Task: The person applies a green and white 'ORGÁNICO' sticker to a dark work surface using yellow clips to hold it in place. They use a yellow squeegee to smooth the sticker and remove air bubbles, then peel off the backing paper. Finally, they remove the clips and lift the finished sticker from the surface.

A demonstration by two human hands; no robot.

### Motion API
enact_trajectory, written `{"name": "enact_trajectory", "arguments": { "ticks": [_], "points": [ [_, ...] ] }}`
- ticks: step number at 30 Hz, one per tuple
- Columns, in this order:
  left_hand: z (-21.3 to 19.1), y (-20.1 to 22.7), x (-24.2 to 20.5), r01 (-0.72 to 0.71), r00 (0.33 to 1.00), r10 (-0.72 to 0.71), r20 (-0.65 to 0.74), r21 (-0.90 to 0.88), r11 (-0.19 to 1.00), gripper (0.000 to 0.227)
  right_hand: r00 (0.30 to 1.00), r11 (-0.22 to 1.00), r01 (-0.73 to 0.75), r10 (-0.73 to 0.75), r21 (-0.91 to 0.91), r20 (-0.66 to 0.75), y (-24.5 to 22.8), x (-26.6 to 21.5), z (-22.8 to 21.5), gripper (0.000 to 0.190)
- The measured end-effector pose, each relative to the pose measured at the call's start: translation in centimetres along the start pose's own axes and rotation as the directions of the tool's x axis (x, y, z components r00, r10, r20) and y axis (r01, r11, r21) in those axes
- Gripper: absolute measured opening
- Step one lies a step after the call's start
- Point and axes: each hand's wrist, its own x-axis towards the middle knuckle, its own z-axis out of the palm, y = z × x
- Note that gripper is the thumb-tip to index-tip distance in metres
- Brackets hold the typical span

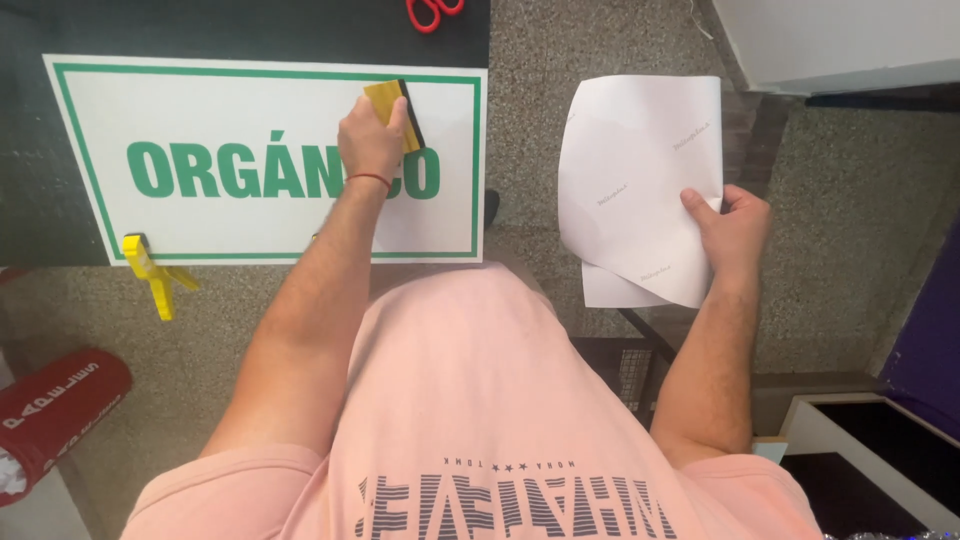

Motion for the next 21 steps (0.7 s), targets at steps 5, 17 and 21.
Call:
{"name": "enact_trajectory", "arguments": {
  "ticks": [5, 17, 21],
  "points": [
    [3.3, 2.2, 2.8, -0.101, 0.994, 0.096, 0.048, 0.118, 0.988, 0.056, 1.000, 1.000, -0.016, 0.016, 0.002, 0.007, 0.9, -0.5, -0.4, 0.017],
    [7.4, 4.2, 3.4, -0.260, 0.965, 0.248, 0.083, 0.213, 0.942, 0.055, 0.999, 0.999, -0.045, 0.045, 0.020, 0.005, 3.3, 0.3, -0.6, 0.022],
    [9.2, 4.5, 4.0, -0.328, 0.945, 0.321, 0.068, 0.216, 0.920, 0.056, 0.997, 0.997, -0.075, 0.075, 0.020, 0.002, 2.1, -0.2, -0.8, 0.017]
  ]
}}
